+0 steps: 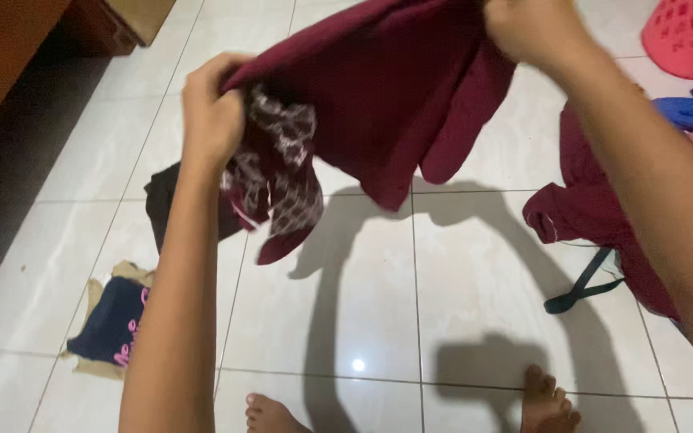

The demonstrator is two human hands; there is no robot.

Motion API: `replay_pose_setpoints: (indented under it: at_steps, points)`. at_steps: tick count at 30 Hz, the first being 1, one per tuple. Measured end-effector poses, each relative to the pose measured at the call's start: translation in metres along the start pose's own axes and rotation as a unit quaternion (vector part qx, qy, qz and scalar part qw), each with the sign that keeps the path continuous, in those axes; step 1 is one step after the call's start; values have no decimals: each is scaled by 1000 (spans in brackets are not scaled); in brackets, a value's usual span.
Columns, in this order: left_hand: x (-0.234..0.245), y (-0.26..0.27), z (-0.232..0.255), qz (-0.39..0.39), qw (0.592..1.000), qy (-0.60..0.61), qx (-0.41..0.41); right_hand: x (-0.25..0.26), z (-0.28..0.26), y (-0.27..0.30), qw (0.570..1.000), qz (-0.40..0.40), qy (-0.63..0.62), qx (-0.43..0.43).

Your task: The person folds several pieces of clothing on a tiled floor, including a navy blue t-shirt, a maroon long-sleeved top, a grey sleeveless top, a white t-shirt, and multiple pairs of shorts. Each item is smoothed and folded by hand, then stacked into a neat pile.

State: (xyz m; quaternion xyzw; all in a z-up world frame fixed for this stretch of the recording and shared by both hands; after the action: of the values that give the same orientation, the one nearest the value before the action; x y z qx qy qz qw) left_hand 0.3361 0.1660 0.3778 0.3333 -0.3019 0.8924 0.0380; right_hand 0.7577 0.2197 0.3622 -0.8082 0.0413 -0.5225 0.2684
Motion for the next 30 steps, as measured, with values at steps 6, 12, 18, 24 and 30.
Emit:
replay_pose_setpoints:
  at_steps: [6, 12, 18, 24, 30]
  points:
    - [14, 23, 7, 64, 979, -193, -8, 29, -55, 13, 985, 92, -46, 139]
    - [-3, 17, -31, -21, 972, 79, 222, 30, -70, 17, 989, 102, -11, 107]
    - [-75, 11, 24, -194, 979, 55, 6, 22, -99, 13, 989, 22, -99, 109]
    - [-152, 16, 58, -77, 994, 54, -56, -22, -159, 43, 972, -98, 23, 212]
    - [-173, 24, 22, -27, 991, -131, 8, -30, -147, 41, 959, -30, 109, 259]
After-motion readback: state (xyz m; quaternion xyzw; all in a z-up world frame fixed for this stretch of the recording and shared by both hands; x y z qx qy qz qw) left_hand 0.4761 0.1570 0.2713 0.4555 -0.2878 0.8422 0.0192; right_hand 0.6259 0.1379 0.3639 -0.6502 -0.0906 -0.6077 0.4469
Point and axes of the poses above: each hand's wrist, its own y-axis away from the middle knuckle, its own x-axis out of the back of the hand, z = x × y, the point moved 5 cm from there along -y, towards the middle knuckle, and after that the axes turned 9 degrees about -z, right-handed, at the moved point
